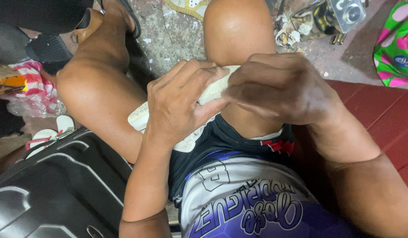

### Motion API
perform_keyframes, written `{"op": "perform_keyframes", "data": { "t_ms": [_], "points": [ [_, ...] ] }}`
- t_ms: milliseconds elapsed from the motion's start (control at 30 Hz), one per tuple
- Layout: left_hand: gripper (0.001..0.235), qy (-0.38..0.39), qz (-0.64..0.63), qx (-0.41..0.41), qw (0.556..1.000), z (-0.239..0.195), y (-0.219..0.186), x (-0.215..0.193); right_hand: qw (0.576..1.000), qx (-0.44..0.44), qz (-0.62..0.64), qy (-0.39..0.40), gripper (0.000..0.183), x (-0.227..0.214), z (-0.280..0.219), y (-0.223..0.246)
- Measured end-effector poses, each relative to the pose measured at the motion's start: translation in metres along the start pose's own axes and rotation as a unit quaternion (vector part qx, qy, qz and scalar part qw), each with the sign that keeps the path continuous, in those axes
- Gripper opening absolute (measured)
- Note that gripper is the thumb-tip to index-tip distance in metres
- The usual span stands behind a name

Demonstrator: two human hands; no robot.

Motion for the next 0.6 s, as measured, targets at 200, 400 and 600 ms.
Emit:
{"op": "perform_keyframes", "data": {
  "t_ms": [200,400,600],
  "points": [
    [0.038,-0.003,-0.001,0.000,1.000,-0.001,0.000,0.001,0.999,-0.020,-0.014,0.023,0.014,-0.001,0.010,0.002],
    [0.038,0.000,0.002,0.000,1.000,-0.001,0.002,0.002,0.999,-0.018,-0.005,0.026,0.018,0.000,0.013,0.009],
    [0.038,-0.002,0.000,0.000,1.000,-0.002,0.001,0.002,0.996,0.023,-0.043,0.070,0.014,0.005,0.002,0.002]
  ]
}}
Point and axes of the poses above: each hand's wrist, its own z-axis towards the middle knuckle, its own x-axis out of the palm, y = z × x, the point moved 4 cm from there along z, towards the middle knuckle, and after that the axes turned 12 degrees about y, right-handed, at the moved point
